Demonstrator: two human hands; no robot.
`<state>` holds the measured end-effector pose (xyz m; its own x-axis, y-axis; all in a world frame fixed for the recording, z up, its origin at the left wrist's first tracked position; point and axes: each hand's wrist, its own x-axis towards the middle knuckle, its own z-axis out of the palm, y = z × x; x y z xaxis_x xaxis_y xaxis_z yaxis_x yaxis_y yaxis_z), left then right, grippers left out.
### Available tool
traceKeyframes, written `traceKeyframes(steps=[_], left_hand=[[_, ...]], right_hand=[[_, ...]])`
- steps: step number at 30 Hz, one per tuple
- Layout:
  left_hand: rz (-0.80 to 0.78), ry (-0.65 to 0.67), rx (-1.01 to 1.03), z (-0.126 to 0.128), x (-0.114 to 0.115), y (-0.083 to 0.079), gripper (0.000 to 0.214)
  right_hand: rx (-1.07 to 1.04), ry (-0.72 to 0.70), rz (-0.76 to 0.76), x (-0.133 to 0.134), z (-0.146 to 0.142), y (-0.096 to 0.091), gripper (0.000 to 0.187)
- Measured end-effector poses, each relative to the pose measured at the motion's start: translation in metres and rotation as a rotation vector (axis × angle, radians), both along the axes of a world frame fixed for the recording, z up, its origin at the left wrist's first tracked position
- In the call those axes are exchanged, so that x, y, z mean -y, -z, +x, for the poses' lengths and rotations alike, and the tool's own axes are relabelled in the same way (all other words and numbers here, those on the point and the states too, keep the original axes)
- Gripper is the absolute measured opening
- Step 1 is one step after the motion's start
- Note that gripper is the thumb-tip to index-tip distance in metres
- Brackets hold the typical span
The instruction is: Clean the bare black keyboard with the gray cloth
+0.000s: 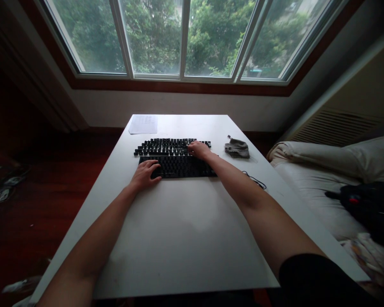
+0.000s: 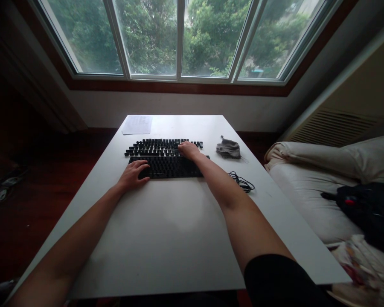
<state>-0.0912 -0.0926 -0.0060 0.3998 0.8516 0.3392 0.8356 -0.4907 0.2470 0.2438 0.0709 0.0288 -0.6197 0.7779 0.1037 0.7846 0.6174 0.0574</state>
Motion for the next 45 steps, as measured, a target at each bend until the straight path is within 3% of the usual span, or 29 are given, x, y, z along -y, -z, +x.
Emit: traceKeyframes(steps=[15,22,29,33,39,45], left_hand=[[-0.003,-0.008,-0.005,0.000,0.000,-0.001,0.054],[-0.002,-0.006,0.006,-0.003,-0.001,0.001,0.054],[-0.008,-0.010,0.012,-0.003,-0.002,0.003,0.054],[-0.001,-0.010,0.022,-0.003,-0.002,0.004,0.054],[0.004,-0.007,0.026,-0.002,-0.001,0.005,0.053],[0.016,-0.012,0.010,-0.002,0.000,0.003,0.053]], right_hand=[[0.014,-0.001,-0.035,-0.005,0.003,-0.001,0.018],[-0.140,0.027,0.018,0.005,0.014,-0.008,0.020],[-0.304,-0.129,-0.270,0.041,0.048,-0.012,0.014],[-0.319,-0.151,-0.404,0.072,0.061,-0.016,0.018],[-0.329,-0.214,-0.330,0.104,0.064,-0.013,0.015],[-0.321,-0.155,-0.304,0.110,0.063,-0.002,0.013]])
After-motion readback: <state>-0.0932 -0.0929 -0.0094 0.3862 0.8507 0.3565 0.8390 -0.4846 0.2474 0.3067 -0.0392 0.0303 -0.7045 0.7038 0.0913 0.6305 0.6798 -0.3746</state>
